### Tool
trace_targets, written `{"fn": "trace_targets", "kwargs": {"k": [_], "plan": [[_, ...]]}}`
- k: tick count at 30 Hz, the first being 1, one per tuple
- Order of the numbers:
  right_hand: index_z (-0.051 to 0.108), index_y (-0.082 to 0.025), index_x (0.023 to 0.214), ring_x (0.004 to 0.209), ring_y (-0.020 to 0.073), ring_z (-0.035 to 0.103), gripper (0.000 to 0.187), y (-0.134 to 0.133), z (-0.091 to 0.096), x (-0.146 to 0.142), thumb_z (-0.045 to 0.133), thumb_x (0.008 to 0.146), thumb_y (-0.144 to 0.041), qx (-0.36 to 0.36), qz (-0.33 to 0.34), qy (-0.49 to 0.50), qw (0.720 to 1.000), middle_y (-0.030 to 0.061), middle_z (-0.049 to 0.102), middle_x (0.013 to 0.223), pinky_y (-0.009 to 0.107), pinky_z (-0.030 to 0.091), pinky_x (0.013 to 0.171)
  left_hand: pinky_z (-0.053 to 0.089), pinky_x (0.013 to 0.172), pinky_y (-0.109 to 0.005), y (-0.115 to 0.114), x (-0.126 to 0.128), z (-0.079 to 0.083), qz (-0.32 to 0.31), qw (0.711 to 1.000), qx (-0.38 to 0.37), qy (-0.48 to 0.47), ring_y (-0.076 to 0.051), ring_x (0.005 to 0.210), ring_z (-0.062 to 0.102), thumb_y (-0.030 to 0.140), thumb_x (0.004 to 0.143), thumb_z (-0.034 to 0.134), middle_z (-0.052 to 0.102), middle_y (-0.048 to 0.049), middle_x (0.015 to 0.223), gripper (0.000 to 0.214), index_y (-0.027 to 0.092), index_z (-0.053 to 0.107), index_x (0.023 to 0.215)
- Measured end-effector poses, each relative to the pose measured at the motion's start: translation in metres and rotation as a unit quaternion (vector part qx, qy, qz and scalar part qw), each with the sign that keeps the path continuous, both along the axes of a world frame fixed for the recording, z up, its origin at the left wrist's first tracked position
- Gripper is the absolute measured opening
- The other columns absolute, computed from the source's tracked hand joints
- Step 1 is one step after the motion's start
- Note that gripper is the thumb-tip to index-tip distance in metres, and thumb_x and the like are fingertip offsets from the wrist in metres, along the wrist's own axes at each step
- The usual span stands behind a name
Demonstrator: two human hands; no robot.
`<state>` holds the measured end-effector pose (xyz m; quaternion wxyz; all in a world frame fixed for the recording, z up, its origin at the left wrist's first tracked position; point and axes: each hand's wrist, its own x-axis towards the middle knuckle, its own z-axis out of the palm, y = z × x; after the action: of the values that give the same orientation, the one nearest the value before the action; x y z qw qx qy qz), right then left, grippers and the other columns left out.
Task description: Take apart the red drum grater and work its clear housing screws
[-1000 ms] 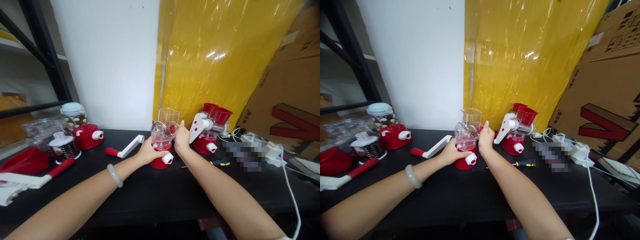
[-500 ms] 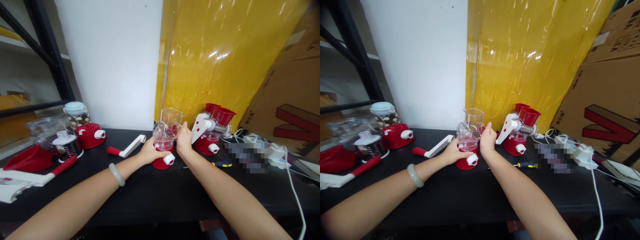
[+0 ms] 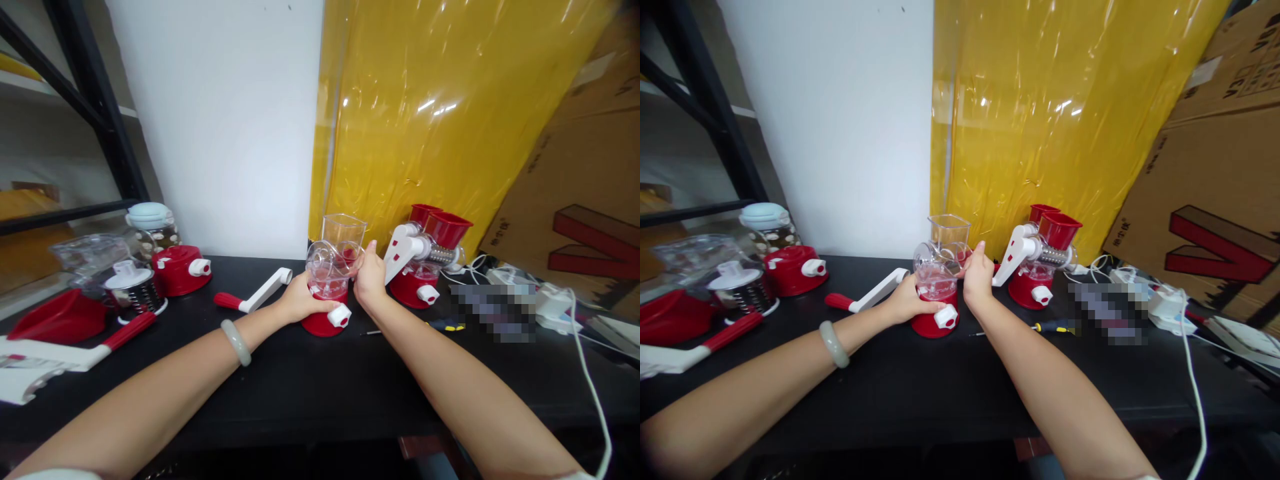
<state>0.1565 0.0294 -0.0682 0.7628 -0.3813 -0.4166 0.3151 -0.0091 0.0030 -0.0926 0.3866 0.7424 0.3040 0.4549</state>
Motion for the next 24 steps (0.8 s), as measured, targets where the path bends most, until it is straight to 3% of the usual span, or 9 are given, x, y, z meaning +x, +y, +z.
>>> {"fn": "trace_targets", "kwargs": {"k": [14,24], "plan": [[0.035,-0.03,0.048,0.038,0.0127,0.043,0.067,-0.003,0.002,0.0,0.036,0.09,-0.081,0.005,-0.004,-0.024,1.0,-0.0049,0.041,0.036,0.03,0.041,0.048,0.051,0.106,-0.049,0.0,-0.001,0.004,-0.013,1.0,0.009,0.004,-0.034,0.115,0.07,0.038,0.059,0.093,0.076,-0.0159,0.119,0.07,0.013,0.067,0.118],[0.05,-0.025,0.06,0.051,0.0134,0.052,0.057,-0.033,0.002,0.009,0.059,0.083,-0.077,-0.001,-0.016,-0.103,0.995,-0.0058,0.054,0.048,0.03,0.042,0.058,0.052,0.105,-0.05,-0.003,0.001,0.0,0.011,1.0,-0.006,-0.013,-0.034,0.113,0.071,0.036,0.059,0.094,0.076,-0.0144,0.119,0.07,0.015,0.065,0.119]]}}
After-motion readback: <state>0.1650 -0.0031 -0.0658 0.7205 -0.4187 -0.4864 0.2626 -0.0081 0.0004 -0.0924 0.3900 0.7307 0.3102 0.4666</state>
